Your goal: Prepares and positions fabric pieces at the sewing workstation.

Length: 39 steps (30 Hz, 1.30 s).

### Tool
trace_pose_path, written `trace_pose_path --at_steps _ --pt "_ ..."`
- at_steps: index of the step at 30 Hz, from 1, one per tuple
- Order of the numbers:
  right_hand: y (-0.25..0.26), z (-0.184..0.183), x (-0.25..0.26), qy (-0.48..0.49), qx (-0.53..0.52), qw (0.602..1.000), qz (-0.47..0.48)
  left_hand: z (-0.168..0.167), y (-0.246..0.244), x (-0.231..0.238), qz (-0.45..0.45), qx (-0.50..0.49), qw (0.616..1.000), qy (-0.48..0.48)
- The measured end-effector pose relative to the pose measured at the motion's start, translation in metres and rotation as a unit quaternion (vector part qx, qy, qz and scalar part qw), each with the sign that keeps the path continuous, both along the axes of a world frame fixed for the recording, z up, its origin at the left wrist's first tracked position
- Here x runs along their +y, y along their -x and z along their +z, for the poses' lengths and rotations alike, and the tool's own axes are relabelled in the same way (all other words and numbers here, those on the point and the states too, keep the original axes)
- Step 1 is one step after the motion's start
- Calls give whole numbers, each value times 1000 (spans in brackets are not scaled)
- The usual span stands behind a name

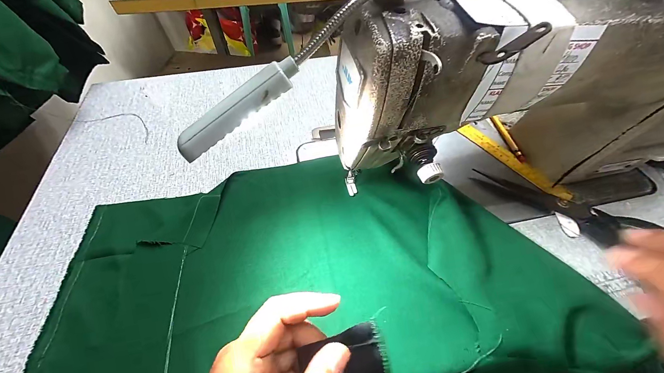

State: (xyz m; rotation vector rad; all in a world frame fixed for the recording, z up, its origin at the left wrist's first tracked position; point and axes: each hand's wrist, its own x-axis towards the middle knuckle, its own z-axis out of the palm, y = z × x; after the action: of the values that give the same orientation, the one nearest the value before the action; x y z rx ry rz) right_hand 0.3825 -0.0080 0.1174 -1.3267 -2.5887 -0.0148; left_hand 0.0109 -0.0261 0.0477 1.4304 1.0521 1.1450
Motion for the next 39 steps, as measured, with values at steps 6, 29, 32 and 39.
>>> trace_pose_path --at_steps 6,29,32,39 --pt "104 -70 12 -85 172 949 249 8 -30 21 -48 -133 983 118" --pt "88 -122 75 30 25 987 156 -50 13 84 -97 569 794 -190" --pt "89 -112 72 42 25 985 164 -51 14 80 -93 563 798 -193" --pt "106 -114 90 24 18 984 178 -54 17 81 -85 528 820 -206"
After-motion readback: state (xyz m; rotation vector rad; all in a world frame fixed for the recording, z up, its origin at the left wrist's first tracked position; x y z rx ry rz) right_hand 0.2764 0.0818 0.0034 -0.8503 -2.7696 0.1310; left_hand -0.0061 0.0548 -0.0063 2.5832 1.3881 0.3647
